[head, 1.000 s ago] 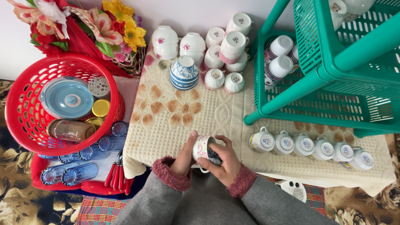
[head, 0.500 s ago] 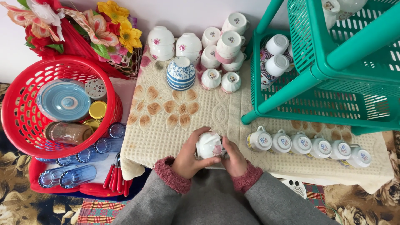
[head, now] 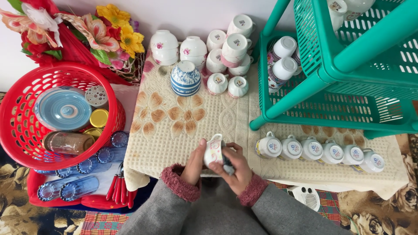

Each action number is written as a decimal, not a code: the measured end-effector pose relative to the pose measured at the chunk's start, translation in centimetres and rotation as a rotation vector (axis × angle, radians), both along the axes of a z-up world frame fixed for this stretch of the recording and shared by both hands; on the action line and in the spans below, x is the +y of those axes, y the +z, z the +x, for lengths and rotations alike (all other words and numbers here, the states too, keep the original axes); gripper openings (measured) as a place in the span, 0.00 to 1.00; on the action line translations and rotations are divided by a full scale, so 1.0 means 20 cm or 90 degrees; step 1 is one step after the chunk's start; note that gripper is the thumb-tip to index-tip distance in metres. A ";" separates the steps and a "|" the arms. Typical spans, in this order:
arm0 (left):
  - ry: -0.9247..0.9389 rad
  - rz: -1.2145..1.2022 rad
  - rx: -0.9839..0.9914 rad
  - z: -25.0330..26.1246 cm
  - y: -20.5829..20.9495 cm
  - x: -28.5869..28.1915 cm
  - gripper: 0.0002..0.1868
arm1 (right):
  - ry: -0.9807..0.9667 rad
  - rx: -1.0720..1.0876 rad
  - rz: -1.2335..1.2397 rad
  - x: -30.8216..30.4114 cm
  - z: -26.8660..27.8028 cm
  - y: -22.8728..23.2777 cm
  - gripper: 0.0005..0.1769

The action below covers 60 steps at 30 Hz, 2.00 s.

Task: The person wipes the exterior of small ceramic cups with a gray cloth, handling them one at a time. After wiping, the person places the cups into a green plastic rack.

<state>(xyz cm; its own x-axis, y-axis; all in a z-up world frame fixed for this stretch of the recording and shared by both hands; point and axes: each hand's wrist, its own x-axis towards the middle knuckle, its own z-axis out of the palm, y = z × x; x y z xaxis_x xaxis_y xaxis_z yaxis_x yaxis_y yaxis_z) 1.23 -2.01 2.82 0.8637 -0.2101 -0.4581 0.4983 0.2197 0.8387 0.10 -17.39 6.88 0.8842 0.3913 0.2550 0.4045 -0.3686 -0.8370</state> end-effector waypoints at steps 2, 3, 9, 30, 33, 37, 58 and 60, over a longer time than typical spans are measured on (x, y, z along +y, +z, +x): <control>-0.111 0.124 -0.152 -0.02 0.14 0.00 0.34 | -0.146 0.203 0.183 -0.02 0.02 0.02 0.25; -0.109 0.123 -0.152 -0.02 0.13 0.01 0.34 | -0.145 0.203 0.182 -0.04 0.03 0.01 0.25; -0.153 0.366 -0.625 -0.01 0.11 0.02 0.52 | -0.301 0.308 0.168 -0.10 0.03 -0.24 0.30; -0.086 0.105 -0.186 -0.12 -0.03 0.09 0.30 | -0.067 0.225 0.194 0.01 -0.03 -0.03 0.16; -0.101 0.057 -0.360 -0.12 0.10 0.08 0.43 | -0.127 0.360 0.297 0.05 -0.03 0.15 0.12; -0.114 0.086 -0.327 -0.15 0.06 0.06 0.41 | -0.467 0.568 0.263 0.01 -0.07 0.01 0.35; -0.106 -0.081 -0.301 -0.13 -0.09 -0.03 0.26 | 0.044 0.141 0.157 -0.20 -0.03 -0.07 0.19; -0.136 -0.120 -0.300 -0.14 -0.11 -0.05 0.30 | -0.001 0.144 0.217 -0.28 -0.02 -0.25 0.21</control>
